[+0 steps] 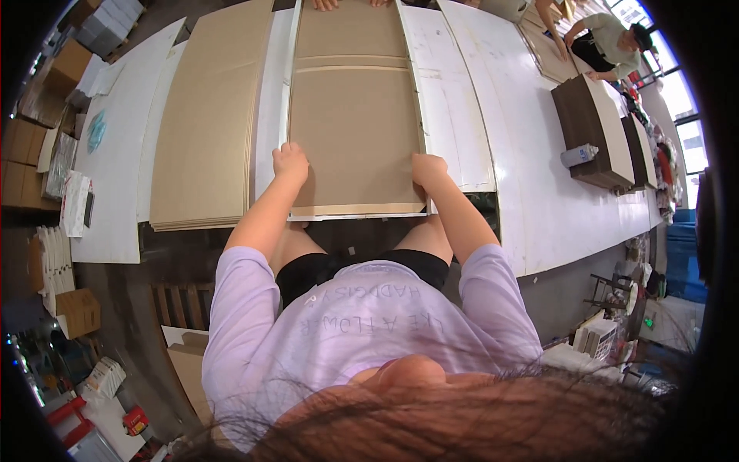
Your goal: The person takes a cardboard piece from a stack, places it onto a blue sheet within a frame, and presses the edges down by hand. They then lift the cardboard piece and place it onto a different stack on the table.
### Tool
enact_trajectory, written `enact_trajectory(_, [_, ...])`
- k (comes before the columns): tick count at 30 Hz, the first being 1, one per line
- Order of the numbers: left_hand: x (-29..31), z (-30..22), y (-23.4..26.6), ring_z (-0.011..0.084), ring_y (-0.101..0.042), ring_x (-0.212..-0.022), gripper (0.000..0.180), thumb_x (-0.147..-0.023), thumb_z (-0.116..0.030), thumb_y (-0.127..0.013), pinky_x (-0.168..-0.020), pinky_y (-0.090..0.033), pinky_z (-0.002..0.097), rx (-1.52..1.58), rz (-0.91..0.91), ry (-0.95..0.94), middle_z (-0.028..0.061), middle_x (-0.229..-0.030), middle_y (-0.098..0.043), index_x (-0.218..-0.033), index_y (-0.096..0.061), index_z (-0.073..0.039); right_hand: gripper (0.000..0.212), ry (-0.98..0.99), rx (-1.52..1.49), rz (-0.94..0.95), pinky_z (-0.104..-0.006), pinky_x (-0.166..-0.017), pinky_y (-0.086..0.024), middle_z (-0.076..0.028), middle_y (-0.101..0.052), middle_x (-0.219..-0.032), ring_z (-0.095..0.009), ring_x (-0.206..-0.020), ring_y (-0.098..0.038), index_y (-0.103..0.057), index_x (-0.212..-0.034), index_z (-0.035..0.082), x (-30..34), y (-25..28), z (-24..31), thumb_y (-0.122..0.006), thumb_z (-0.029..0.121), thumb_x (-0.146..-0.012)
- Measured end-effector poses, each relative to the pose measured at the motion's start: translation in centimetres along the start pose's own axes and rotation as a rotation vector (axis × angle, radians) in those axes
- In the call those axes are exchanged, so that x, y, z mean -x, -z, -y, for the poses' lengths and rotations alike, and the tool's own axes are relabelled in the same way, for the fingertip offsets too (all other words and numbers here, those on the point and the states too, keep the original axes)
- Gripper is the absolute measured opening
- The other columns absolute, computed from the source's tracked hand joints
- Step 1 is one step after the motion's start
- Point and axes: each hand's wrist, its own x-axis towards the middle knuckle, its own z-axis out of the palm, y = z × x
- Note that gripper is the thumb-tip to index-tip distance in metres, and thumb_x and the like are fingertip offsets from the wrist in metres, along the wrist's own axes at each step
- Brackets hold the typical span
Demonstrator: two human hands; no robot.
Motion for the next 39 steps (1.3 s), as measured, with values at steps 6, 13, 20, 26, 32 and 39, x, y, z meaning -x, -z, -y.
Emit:
enact_trajectory(6, [0.1, 2.5, 4.1, 0.0263, -0.039, -0.122, 0.054, -0.085, -0.041, -0.059, -0.098, -0.032, 0.0444, 0.194, 0.183, -0.029, 0.011, -0.128, -0.045, -0.127, -0.052, -0.007, 0.036, 0.113, -0.154, 0.124, -0.04, -0.08, -0.051, -0.013, -0.067, -0.103, -0.032, -0.097, -0.064, -0.061, -0.113, 0.006, -1.1, 2.9, -1.7, -0.054, 0.024, -0.083])
enact_trajectory(13, [-0.5, 4.8, -10.6, 0.0393, -0.008, -0.141, 0.071, -0.085, -0.037, -0.058, -0.109, -0.007, 0.0582, 0.931, -0.11, 0.155, 0.0213, -0.151, -0.016, -0.14, -0.032, -0.002, 0.067, 0.106, -0.591, -0.217, -0.0503, -0.11, -0.016, -0.018, -0.032, -0.146, -0.031, -0.139, -0.022, -0.026, -0.145, 0.01, -2.5, -6.1, -6.1, -0.045, 0.043, -0.09])
enact_trajectory(20, [-0.4, 0.5, -9.3, 0.0392, -0.014, -0.14, 0.079, -0.085, -0.026, -0.058, -0.111, -0.011, 0.055, 0.971, -0.167, 0.155, 0.0209, -0.15, -0.021, -0.145, -0.013, -0.001, 0.063, 0.157, -0.764, -0.209, -0.0504, -0.111, 0.004, -0.016, -0.024, -0.15, -0.026, -0.143, -0.009, -0.018, -0.147, 0.011, -2.0, -6.1, -5.4, -0.04, 0.035, -0.093])
enact_trajectory(26, [-0.5, -1.8, -6.1, 0.0445, -0.024, -0.135, 0.074, -0.087, -0.028, -0.055, -0.109, -0.023, 0.0507, 0.784, -0.275, 0.151, 0.0303, -0.144, -0.024, -0.144, -0.017, 0.0, 0.061, 0.124, -0.815, -0.227, -0.0496, -0.111, 0.006, -0.009, -0.022, -0.152, -0.023, -0.143, -0.01, -0.016, -0.148, 0.011, -2.4, -6.4, -5.3, -0.038, 0.032, -0.095])
enact_trajectory(32, [-1.0, -0.5, -8.5, 0.0452, -0.031, -0.131, 0.07, -0.088, -0.03, -0.055, -0.107, -0.028, 0.0493, 0.887, -0.418, 0.099, 0.0293, -0.144, -0.026, -0.142, -0.024, 0.002, 0.06, 0.068, -0.774, -0.264, -0.0531, -0.111, -0.002, -0.008, -0.02, -0.153, -0.024, -0.143, -0.014, -0.018, -0.147, 0.011, -2.9, -6.4, -2.6, -0.04, 0.025, -0.093])
enact_trajectory(39, [0.2, 1.6, -8.9, 0.0403, -0.006, -0.141, 0.066, -0.096, -0.031, -0.041, -0.114, -0.008, 0.0466, 1.196, -0.261, 0.036, 0.0231, -0.151, -0.013, -0.146, -0.013, 0.001, 0.058, -0.07, -0.267, -0.361, -0.0589, -0.109, -0.015, -0.014, -0.02, -0.151, -0.028, -0.141, -0.019, -0.025, -0.145, 0.016, -0.9, -3.9, 1.0, -0.044, 0.021, -0.09])
